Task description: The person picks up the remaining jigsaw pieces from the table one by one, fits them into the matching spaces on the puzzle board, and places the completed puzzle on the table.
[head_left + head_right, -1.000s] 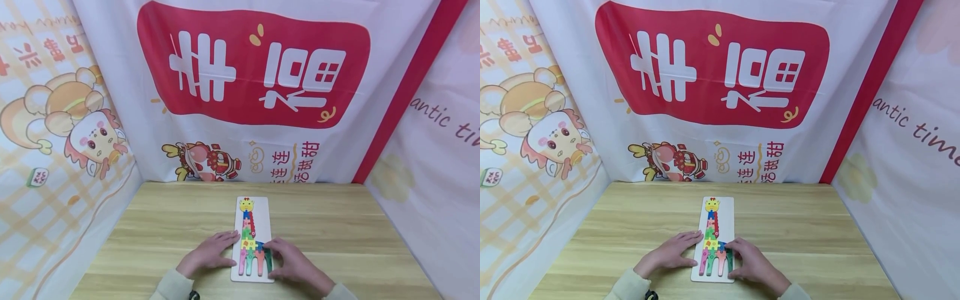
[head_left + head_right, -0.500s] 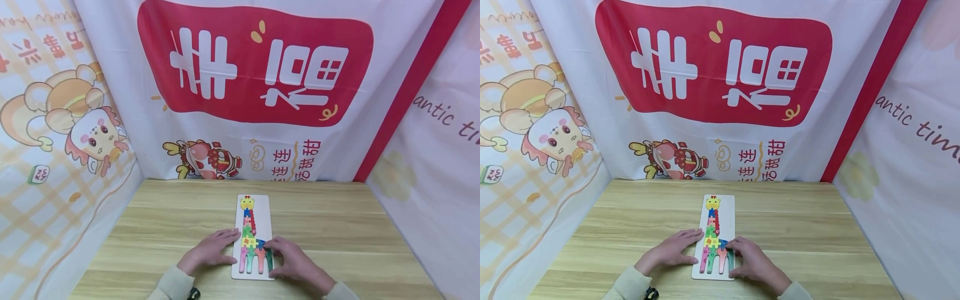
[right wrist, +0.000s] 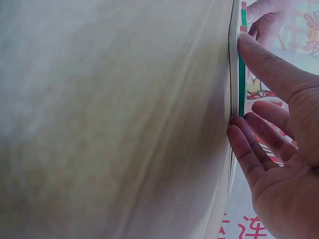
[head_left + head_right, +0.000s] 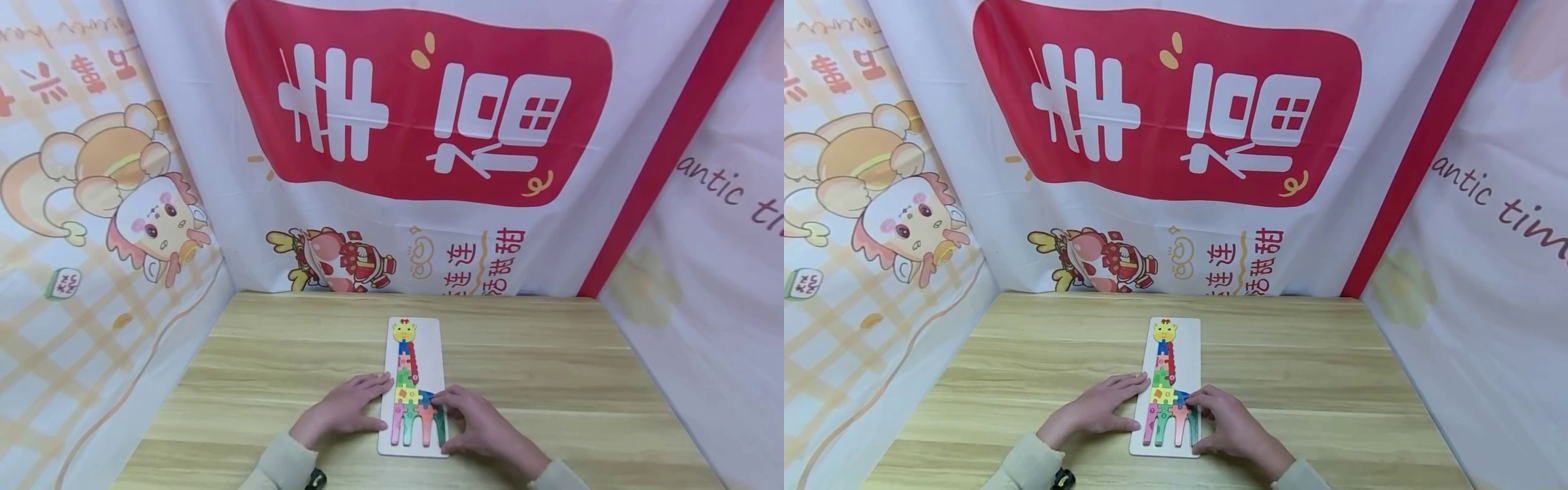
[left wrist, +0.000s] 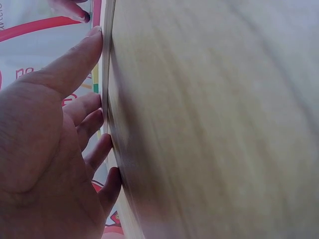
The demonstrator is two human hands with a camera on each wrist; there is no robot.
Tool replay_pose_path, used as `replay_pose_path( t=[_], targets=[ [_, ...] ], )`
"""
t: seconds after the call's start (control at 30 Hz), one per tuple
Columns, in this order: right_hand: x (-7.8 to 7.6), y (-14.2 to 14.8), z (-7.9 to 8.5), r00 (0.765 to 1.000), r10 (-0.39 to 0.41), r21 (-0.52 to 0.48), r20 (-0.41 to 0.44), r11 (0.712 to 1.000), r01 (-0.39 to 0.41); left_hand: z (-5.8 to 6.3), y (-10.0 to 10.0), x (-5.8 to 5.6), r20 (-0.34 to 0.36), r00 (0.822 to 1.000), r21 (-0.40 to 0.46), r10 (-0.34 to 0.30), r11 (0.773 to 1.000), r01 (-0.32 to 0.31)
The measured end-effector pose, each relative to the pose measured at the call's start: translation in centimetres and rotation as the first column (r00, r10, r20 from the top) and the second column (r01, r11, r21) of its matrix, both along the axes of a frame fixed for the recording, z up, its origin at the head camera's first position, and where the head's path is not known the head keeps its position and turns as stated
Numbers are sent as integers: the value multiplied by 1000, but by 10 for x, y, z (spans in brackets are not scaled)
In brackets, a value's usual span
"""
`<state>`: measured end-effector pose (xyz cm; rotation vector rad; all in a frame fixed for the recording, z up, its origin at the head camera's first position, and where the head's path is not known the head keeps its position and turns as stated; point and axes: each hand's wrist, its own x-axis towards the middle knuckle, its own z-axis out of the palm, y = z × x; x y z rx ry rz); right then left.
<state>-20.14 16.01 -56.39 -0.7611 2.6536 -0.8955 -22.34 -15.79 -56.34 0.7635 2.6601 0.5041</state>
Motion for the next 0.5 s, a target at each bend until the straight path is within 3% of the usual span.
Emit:
replay_pose_path(
  t=[0.5],
  targets=[
    [-1,1,-1,1000,-7,2,10,1000,7,2,2,0,15,1000,10,0,1000,0]
  ],
)
